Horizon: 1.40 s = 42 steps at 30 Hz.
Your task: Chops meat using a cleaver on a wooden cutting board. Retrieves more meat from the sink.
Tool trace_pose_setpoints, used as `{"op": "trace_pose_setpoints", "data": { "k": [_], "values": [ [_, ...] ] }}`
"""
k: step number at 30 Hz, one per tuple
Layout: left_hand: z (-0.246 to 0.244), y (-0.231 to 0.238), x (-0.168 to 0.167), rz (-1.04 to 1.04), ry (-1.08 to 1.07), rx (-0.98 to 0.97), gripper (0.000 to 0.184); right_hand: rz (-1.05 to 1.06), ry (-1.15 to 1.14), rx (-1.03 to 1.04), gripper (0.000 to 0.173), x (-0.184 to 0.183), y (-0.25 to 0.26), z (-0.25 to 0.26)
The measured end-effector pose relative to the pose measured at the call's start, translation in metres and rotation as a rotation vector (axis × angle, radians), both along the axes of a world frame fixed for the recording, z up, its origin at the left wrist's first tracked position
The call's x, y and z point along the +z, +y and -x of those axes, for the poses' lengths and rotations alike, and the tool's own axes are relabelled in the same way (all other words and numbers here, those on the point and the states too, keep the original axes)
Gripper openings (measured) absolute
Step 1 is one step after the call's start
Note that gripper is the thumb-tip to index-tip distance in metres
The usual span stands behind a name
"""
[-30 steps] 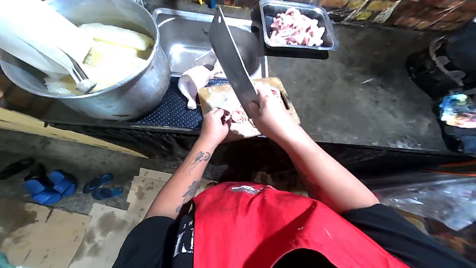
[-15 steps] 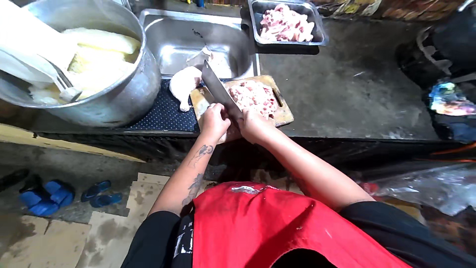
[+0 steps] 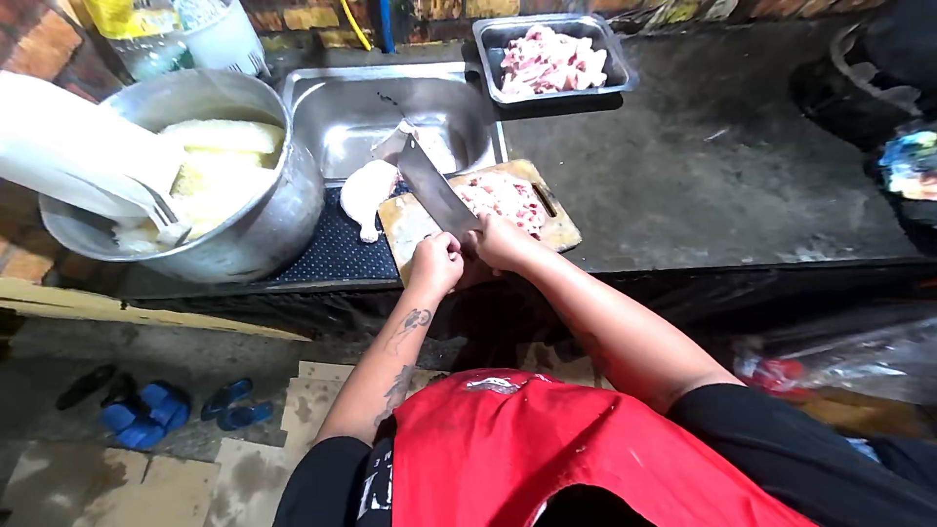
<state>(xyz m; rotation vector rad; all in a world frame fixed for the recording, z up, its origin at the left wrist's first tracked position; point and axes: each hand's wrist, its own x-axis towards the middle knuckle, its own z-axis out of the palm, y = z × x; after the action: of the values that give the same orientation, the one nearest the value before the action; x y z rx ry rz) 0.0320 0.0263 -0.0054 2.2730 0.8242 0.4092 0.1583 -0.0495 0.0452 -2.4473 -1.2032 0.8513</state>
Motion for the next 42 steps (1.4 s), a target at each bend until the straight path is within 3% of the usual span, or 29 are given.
{"op": "trace_pose_setpoints", "data": {
  "k": [9,15,17,21,25,28,30,35,37,40,42],
  "values": [
    [-0.023,-0.002,0.011,-0.065,0.073,-0.013,0.014,-0.078,0.089,-0.146,0.036,0.017,-0.035,-0.031],
    [-0.036,0.009,0.022,-0.053,0.066,-0.232,0.021,-0.128,0.143,-0.259,0.04,0.039,-0.069,-0.032],
    [-0.02,0.034,0.032,-0.089,0.035,-0.115,0.023,-0.12,0.22,-0.26,0.04,0.049,-0.083,-0.025],
    [0.017,0.089,0.056,-0.179,0.213,0.333,0.047,-0.076,0.377,-0.144,0.04,0.049,-0.103,-0.009],
    [0.026,0.099,0.048,-0.071,0.426,0.497,0.082,0.018,0.45,0.022,0.041,0.04,-0.103,0.013],
    [0.024,0.104,0.036,0.04,0.308,0.612,0.107,0.093,0.442,0.131,0.037,0.03,-0.097,0.021],
    [0.023,0.11,0.034,0.099,0.254,0.648,0.112,0.123,0.39,0.135,0.039,0.028,-0.095,0.017],
    [0.021,0.129,0.038,0.613,-0.137,0.629,0.069,0.082,0.279,-0.038,0.045,0.025,-0.092,-0.02],
    [0.024,0.122,0.052,0.748,-0.304,0.566,0.071,0.065,0.298,-0.086,0.044,0.02,-0.091,-0.029],
    [0.028,0.089,0.075,0.748,-0.344,0.453,0.081,0.052,0.314,-0.094,0.044,0.019,-0.087,-0.026],
    [0.036,0.057,0.081,0.768,-0.371,0.383,0.076,0.051,0.324,-0.103,0.045,0.018,-0.087,-0.024]
  ]
}}
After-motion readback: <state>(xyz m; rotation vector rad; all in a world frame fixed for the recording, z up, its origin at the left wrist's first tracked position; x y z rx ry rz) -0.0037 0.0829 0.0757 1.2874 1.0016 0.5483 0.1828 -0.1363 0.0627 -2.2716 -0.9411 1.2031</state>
